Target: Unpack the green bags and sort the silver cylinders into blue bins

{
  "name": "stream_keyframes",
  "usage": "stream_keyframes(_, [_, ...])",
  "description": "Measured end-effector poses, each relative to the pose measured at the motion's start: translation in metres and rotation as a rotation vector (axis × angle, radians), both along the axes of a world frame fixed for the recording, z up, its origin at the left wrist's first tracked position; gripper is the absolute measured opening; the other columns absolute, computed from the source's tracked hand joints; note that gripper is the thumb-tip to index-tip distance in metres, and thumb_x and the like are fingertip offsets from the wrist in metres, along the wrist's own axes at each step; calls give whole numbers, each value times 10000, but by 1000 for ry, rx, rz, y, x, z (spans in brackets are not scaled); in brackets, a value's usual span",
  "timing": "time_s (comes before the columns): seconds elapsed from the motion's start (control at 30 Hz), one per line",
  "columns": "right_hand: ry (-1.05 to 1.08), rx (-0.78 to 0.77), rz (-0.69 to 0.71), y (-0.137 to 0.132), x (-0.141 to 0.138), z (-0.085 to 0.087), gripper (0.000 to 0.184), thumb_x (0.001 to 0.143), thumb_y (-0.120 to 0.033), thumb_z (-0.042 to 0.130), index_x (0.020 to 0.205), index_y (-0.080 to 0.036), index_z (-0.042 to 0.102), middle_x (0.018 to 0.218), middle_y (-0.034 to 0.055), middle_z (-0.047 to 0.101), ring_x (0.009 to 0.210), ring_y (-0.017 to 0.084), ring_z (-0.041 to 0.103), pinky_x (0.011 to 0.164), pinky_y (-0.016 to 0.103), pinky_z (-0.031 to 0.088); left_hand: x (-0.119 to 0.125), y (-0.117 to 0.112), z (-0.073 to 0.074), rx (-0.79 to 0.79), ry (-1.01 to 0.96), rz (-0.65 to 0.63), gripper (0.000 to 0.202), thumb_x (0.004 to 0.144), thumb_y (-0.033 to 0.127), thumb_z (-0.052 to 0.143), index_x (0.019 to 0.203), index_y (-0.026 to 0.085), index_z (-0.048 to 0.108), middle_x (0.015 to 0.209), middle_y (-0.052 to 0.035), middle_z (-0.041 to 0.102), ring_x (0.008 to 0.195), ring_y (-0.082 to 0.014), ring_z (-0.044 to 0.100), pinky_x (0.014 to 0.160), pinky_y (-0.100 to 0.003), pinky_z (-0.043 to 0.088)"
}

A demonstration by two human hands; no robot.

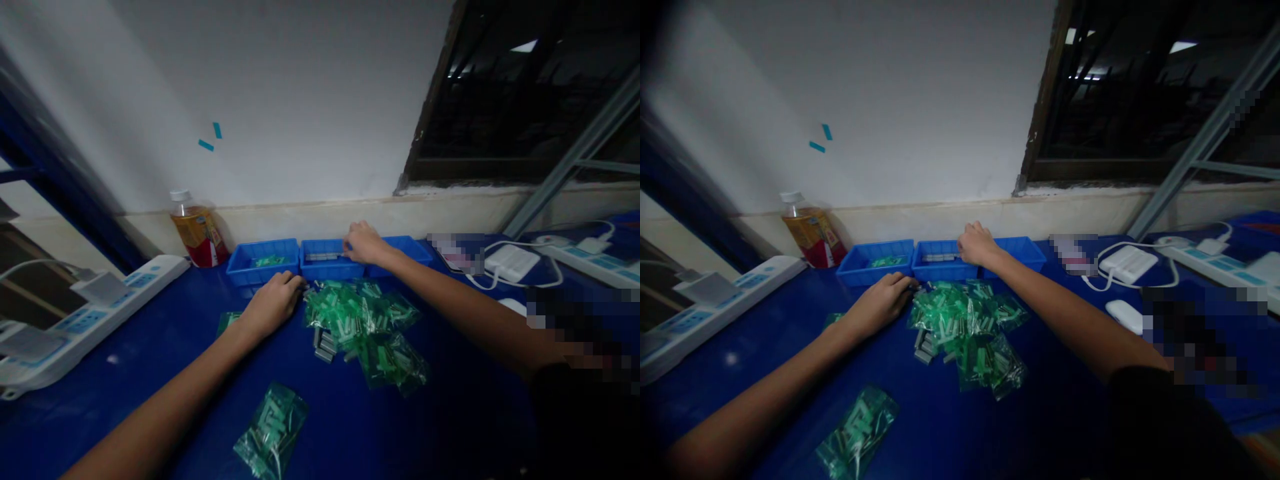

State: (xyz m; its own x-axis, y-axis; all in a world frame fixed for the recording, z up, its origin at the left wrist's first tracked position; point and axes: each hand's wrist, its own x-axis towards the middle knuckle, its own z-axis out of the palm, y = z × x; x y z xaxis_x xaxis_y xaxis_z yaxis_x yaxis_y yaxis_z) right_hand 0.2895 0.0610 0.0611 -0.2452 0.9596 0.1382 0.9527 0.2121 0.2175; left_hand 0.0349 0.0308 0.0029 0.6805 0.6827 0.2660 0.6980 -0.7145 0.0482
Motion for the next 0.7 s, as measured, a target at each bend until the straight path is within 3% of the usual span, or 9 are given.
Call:
stream_keyframes(0.1, [-85, -31, 26, 13, -9, -3, 178, 766, -246, 627, 894, -145, 698, 1047, 162, 597, 1063, 316, 452, 806, 367, 402, -2, -5, -2, 18, -11, 19, 213, 950, 269, 356, 941, 174, 547, 910, -70, 565, 852, -204, 538, 772, -323, 459])
stream_keyframes(0.27, [-225, -70, 134, 17, -20, -6, 205, 806, -89, 508, 894, -109, 692, 950, 170, 657, 1033, 284, 504, 825, 369, 380, -5, -6, -8, -1, -89, -25, 193, 954, 253, 347, 935, 169, 520, 903, -70, 553, 846, -201, 528, 771, -324, 455])
stream_keyframes(0.4, [-249, -56, 177, 20, -22, -1, 166, 818, -145, 539, 879, -121, 691, 959, 160, 662, 1012, 278, 528, 795, 350, 385, -6, -3, -12, -11, -129, -48, 187, 951, 248, 355, 937, 166, 522, 890, -70, 555, 833, -205, 527, 761, -335, 456])
stream_keyframes(0.5, [-223, -23, 159, 16, -18, 6, 201, 806, -288, 614, 890, -118, 681, 944, 156, 659, 973, 285, 543, 746, 334, 397, -7, -4, -9, -12, -201, -78, 157, 941, 243, 384, 987, 169, 515, 923, -72, 562, 861, -208, 531, 776, -343, 454])
stream_keyframes(0.6, [-48, 92, 132, -10, -15, 9, 290, 886, -393, 508, 920, -143, 651, 889, 111, 651, 889, 229, 553, 729, 307, 400, -6, -9, -1, -21, -359, -111, 138, 929, 252, 421, 1005, 173, 504, 932, -65, 565, 878, -199, 534, 789, -336, 449])
stream_keyframes(0.7, [355, 291, 196, -63, -22, -1, 244, 928, -323, 435, 895, -158, 611, 783, 55, 616, 788, 176, 530, 735, 291, 394, 1, -25, 10, -99, -510, -148, 115, 928, 253, 426, 954, 176, 508, 875, -41, 572, 817, -170, 544, 749, -301, 444])
